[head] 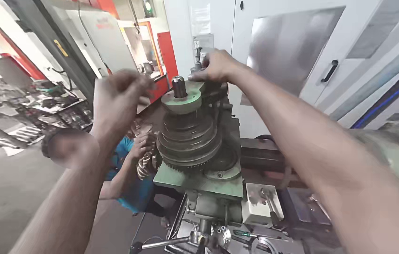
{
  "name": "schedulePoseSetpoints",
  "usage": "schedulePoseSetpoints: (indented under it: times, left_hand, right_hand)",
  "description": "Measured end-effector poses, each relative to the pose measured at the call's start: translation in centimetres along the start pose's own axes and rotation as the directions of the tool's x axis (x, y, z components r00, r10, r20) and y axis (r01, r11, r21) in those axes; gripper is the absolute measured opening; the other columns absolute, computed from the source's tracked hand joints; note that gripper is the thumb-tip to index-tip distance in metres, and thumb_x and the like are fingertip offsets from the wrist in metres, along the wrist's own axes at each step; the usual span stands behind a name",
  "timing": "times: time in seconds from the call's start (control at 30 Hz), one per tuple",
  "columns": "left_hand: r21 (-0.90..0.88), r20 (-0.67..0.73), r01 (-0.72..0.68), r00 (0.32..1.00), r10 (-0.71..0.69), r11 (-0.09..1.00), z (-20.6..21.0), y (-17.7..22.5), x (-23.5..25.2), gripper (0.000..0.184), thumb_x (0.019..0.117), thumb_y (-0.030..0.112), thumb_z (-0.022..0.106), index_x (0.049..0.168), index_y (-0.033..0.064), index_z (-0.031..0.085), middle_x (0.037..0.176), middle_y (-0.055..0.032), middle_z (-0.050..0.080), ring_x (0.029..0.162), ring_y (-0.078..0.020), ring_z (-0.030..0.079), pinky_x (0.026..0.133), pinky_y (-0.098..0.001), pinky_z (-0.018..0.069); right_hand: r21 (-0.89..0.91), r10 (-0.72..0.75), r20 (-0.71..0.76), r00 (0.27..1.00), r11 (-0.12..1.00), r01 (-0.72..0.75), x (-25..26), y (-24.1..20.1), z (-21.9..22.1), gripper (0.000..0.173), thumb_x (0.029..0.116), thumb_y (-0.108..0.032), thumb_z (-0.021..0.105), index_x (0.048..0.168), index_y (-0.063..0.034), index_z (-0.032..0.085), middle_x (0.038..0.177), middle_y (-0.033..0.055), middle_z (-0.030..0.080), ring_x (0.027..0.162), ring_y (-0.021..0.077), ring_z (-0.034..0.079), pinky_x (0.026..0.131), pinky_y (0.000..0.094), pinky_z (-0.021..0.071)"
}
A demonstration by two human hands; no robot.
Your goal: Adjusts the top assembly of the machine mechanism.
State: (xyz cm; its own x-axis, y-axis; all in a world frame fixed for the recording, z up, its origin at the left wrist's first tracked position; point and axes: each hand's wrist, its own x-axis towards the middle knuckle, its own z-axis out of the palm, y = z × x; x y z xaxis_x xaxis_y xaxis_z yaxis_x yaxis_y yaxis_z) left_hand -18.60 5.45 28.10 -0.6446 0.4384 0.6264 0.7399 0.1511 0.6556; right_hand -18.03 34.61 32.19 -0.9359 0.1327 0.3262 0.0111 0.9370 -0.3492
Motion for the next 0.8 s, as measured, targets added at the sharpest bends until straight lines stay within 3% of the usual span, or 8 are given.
schedulePoseSetpoints:
  times: [0.13, 0.23, 0.3, 0.4, 0.5, 0.6, 0.7, 0.8]
  left_hand:
    - [-0.228, 0.045, 0.174, 0.985, -0.168, 0.958, 5.5, 4.7, 6.9, 0.035, 0.1091, 0.036, 0.045, 0.129, 0.0136, 0.063, 0.115, 0.0002, 0.073, 0.104, -0.0158, 0.071, 0.085, -0.0361, 0.0594]
    - [-0.493, 0.040, 0.347, 0.925, -0.377, 0.798, 7.9, 4.3, 9.7, 0.037, 0.1096, 0.035, 0.044, 0.135, 0.0116, 0.059, 0.121, -0.0076, 0.070, 0.108, -0.0234, 0.070, 0.092, -0.0408, 0.0584]
    - [-0.570, 0.020, 0.373, 0.897, -0.441, 0.733, 8.3, 3.5, 9.9, 0.042, 0.1106, 0.037, 0.039, 0.138, 0.0099, 0.053, 0.124, -0.0120, 0.068, 0.106, -0.0272, 0.072, 0.091, -0.0429, 0.0607]
    - [-0.484, -0.005, 0.434, 0.867, -0.499, 0.759, 8.3, 3.7, 9.6, 0.043, 0.1112, 0.040, 0.038, 0.142, 0.0124, 0.050, 0.128, -0.0100, 0.066, 0.104, -0.0248, 0.071, 0.086, -0.0394, 0.0607]
    - [-0.394, 0.005, 0.500, 0.840, -0.542, 0.771, 8.4, 4.2, 9.6, 0.045, 0.1098, 0.044, 0.040, 0.149, 0.0218, 0.044, 0.131, -0.0094, 0.065, 0.091, -0.0215, 0.072, 0.073, -0.0327, 0.0597]
    - [-0.314, 0.058, 0.532, 0.837, -0.543, 0.786, 8.3, 4.0, 9.9, 0.048, 0.1090, 0.049, 0.039, 0.151, 0.0257, 0.042, 0.131, -0.0104, 0.066, 0.093, -0.0223, 0.072, 0.074, -0.0336, 0.0597]
    - [-0.251, 0.112, 0.493, 0.870, -0.480, 0.833, 8.3, 3.8, 10.6, 0.049, 0.1119, 0.047, 0.031, 0.152, 0.0205, 0.040, 0.137, -0.0144, 0.058, 0.103, -0.0229, 0.068, 0.079, -0.0345, 0.0575]
    - [-0.208, 0.131, 0.488, 0.873, -0.471, 0.847, 8.3, 3.6, 10.8, 0.049, 0.1116, 0.046, 0.033, 0.152, 0.0199, 0.041, 0.142, -0.0128, 0.056, 0.110, -0.0225, 0.065, 0.083, -0.0362, 0.0563]
  right_hand:
    - [-0.045, -0.104, -0.024, 0.994, 0.994, 0.103, 0.8, 0.4, -0.7, 0.064, 0.0810, -0.061, 0.077, 0.103, -0.0010, 0.071, 0.101, 0.0175, 0.069, 0.096, 0.0323, 0.067, 0.085, 0.0571, 0.0526]
    - [-0.017, -0.165, -0.078, 0.983, 0.986, 0.164, 1.1, 1.0, -0.8, 0.053, 0.0845, -0.055, 0.074, 0.096, -0.0041, 0.073, 0.092, 0.0129, 0.069, 0.087, 0.0275, 0.067, 0.077, 0.0531, 0.0518]
    - [0.006, -0.187, -0.070, 0.980, 0.982, 0.188, 1.2, 1.3, -0.9, 0.055, 0.0848, -0.059, 0.074, 0.097, -0.0060, 0.073, 0.092, 0.0099, 0.069, 0.086, 0.0231, 0.067, 0.079, 0.0490, 0.0524]
    - [0.052, -0.206, -0.025, 0.978, 0.977, 0.207, 1.3, 1.4, -1.3, 0.054, 0.0854, -0.056, 0.076, 0.103, -0.0049, 0.072, 0.096, 0.0105, 0.069, 0.090, 0.0218, 0.067, 0.085, 0.0484, 0.0523]
    - [0.080, -0.198, -0.007, 0.980, 0.977, 0.198, 1.7, 1.4, -1.6, 0.049, 0.0844, -0.052, 0.078, 0.104, -0.0067, 0.071, 0.095, 0.0081, 0.070, 0.087, 0.0187, 0.069, 0.084, 0.0452, 0.0561]
    - [0.091, -0.144, 0.011, 0.990, 0.986, 0.142, 1.6, 0.9, -1.8, 0.049, 0.0828, -0.050, 0.080, 0.103, -0.0058, 0.072, 0.094, 0.0077, 0.071, 0.086, 0.0181, 0.070, 0.083, 0.0447, 0.0573]
    - [0.088, -0.084, 0.040, 0.996, 0.993, 0.080, 1.4, 0.0, -2.2, 0.045, 0.0853, -0.041, 0.079, 0.106, -0.0028, 0.069, 0.096, 0.0095, 0.071, 0.085, 0.0189, 0.070, 0.085, 0.0443, 0.0579]
    - [0.071, -0.028, 0.061, 0.998, 0.997, 0.024, 1.4, -0.8, -2.3, 0.044, 0.0866, -0.039, 0.077, 0.109, -0.0018, 0.068, 0.099, 0.0098, 0.071, 0.088, 0.0181, 0.071, 0.086, 0.0432, 0.0582]
